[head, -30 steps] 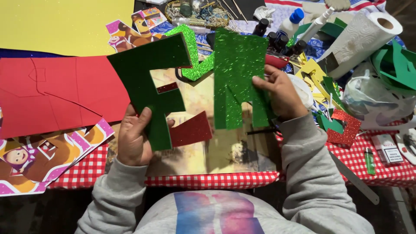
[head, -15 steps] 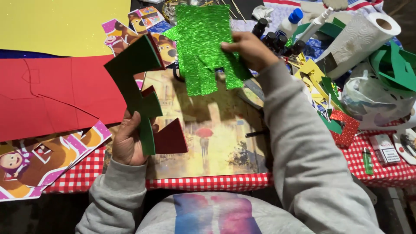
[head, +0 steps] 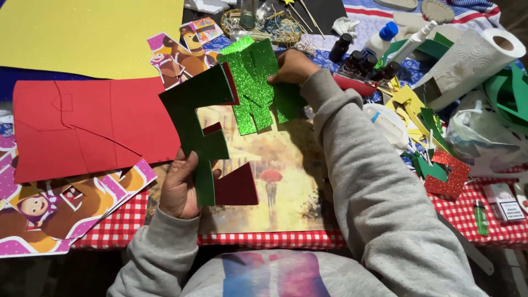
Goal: Applying glue to foam letters and cutting out new foam shapes for decorations.
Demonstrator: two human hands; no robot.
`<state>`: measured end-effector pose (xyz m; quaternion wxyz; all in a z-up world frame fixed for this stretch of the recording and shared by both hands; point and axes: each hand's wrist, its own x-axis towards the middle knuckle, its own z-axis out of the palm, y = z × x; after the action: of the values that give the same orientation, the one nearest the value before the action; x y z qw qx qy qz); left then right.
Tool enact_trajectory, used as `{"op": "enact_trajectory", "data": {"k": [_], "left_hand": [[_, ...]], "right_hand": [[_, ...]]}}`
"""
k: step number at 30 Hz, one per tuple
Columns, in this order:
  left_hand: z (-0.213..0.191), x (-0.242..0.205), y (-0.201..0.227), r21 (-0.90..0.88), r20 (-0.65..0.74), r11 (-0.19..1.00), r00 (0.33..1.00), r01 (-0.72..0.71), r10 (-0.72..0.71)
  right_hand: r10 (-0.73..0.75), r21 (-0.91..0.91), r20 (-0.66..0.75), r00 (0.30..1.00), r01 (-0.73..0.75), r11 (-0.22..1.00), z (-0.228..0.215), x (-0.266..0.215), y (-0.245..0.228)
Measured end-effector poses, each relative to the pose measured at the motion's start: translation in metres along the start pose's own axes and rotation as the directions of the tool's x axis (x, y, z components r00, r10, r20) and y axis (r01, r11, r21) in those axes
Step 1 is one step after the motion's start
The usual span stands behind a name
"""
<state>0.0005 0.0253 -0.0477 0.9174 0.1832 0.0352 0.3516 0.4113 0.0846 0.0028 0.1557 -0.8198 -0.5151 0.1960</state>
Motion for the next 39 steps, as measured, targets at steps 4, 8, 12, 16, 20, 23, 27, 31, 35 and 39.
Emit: {"op": "enact_trajectory", "data": {"k": [4,8,12,16,20,23,27,31,35,39], "left_hand": [[-0.007,-0.001,-0.001,-0.014,0.028,1.0,1.0,-0.007,0.008],[0.0,-0.001,0.0,-0.044,0.064,0.999,0.998,0.007,-0.004],[0.006,-0.001,0.001,-0.036,0.043,0.999,0.999,0.006,-0.004],[0.004,-0.003,0.001,-0.033,0.04,0.999,0.999,0.001,0.001],[0.001,-0.002,0.0,-0.01,0.031,1.0,1.0,-0.007,0.008],[0.002,-0.002,0.0,-0.002,0.02,1.0,1.0,-0.004,0.004],[0.012,-0.002,0.0,0.033,0.007,0.999,1.0,-0.001,0.0],[0.008,-0.001,-0.003,0.071,0.029,0.997,0.999,-0.027,0.025],[0.016,0.0,-0.004,0.174,-0.025,0.983,0.997,-0.062,0.068],[0.023,0.001,-0.008,0.319,-0.012,0.942,0.993,-0.105,0.115]], "right_hand": [[-0.02,0.336,0.051,0.998,0.001,0.942,-0.023,-0.016,0.011],[-0.106,0.31,-0.028,0.994,0.109,0.944,-0.065,-0.047,0.013],[-0.185,0.268,-0.232,0.955,0.246,0.931,-0.094,-0.071,0.03],[-0.107,0.211,-0.381,0.919,0.199,0.957,-0.103,-0.082,0.047],[-0.033,0.548,-0.438,0.899,0.296,0.783,-0.078,-0.057,0.075],[0.127,0.664,-0.412,0.902,0.202,0.72,-0.05,-0.036,0.091],[0.292,0.495,-0.506,0.812,-0.004,0.869,-0.023,-0.013,0.113],[0.196,0.262,-0.654,0.731,-0.024,0.965,-0.014,-0.018,0.117],[-0.004,0.014,-0.657,0.754,0.017,1.0,-0.018,-0.059,0.067],[-0.233,0.412,-0.119,0.965,0.262,0.873,-0.021,-0.121,-0.019]]}}
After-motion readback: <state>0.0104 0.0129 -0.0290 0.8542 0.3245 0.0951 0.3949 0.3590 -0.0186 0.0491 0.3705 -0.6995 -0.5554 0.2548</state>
